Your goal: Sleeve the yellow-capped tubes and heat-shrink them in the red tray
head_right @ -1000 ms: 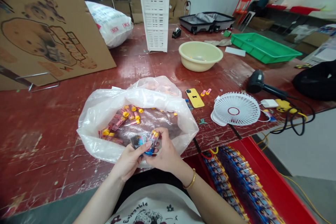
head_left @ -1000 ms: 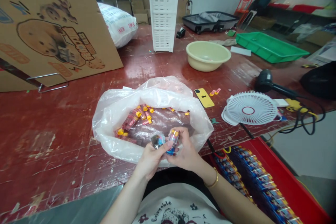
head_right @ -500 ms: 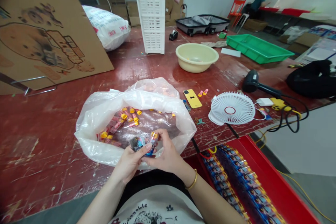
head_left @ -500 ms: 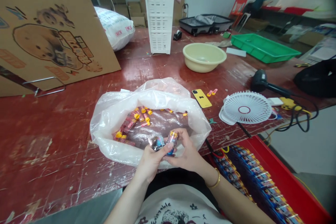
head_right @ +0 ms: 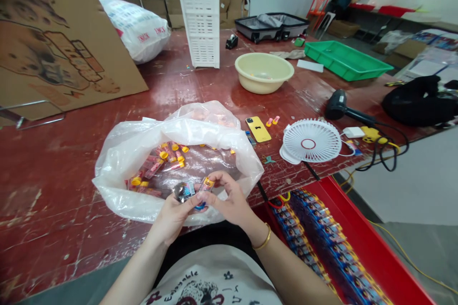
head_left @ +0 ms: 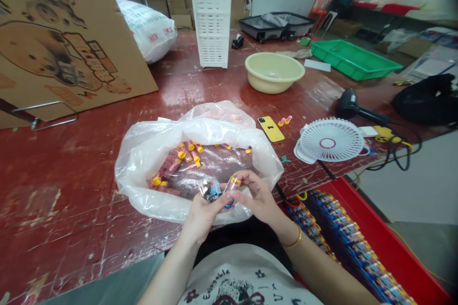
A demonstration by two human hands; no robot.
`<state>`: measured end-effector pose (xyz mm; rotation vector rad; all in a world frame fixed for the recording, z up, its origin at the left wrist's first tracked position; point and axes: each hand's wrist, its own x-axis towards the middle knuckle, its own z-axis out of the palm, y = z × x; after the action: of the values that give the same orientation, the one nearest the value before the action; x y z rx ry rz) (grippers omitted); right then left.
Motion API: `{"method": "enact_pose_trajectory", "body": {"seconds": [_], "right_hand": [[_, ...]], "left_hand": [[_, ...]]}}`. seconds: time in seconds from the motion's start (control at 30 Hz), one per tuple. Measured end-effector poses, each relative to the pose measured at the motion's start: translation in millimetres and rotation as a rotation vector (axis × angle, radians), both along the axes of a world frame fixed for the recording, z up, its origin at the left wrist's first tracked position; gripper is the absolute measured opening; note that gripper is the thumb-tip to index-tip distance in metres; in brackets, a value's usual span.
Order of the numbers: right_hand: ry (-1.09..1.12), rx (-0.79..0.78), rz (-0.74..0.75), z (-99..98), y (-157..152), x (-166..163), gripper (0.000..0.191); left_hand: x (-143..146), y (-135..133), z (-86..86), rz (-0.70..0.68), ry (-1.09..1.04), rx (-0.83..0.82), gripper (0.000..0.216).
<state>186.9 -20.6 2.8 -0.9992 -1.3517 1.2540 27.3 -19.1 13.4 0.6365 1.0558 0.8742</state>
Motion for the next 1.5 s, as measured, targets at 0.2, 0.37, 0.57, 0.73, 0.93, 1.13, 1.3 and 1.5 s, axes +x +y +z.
{"method": "enact_pose_trajectory", "body": {"seconds": [0.2,0.37,0.57,0.73,0.93,1.13,1.3,1.5], "right_hand": [[-0.065,0.024,-0.033,-3.4,-16,13,0.058],[-0.184,0.05,-0.202,-16.3,-28,-4,0.071],[-0.139,0.115,-0.233,-18.7,-27,-10,0.064],[-0.145,0.136,-0.231,-21.5,-29,-9,0.065],[-0.167,0.149,-0.244,-21.6,-29,-10,0.065],[-0.175,0.161,-0.252,-19.9,-28,-11,0.065],[-0.176,0.149,-0.261,-21.5,-30,-13,0.065],[0.001,-0.003,-0.112,-9.0,-18,8,0.051]], "left_hand": [[14,-2,5.6,-0.031,-0.04,-0.075,0.044],[24,-6,6.7,-0.035,-0.098,-0.096,0.044],[27,-9,7.0,-0.025,-0.124,-0.079,0.038],[27,-8,7.6,-0.03,-0.132,-0.077,0.041],[25,-10,6.8,-0.04,-0.147,-0.07,0.042],[26,-9,5.2,-0.043,-0.147,-0.085,0.043],[26,-9,6.4,-0.022,-0.124,-0.091,0.043],[22,-7,-0.4,-0.002,-0.031,-0.038,0.046]]}}
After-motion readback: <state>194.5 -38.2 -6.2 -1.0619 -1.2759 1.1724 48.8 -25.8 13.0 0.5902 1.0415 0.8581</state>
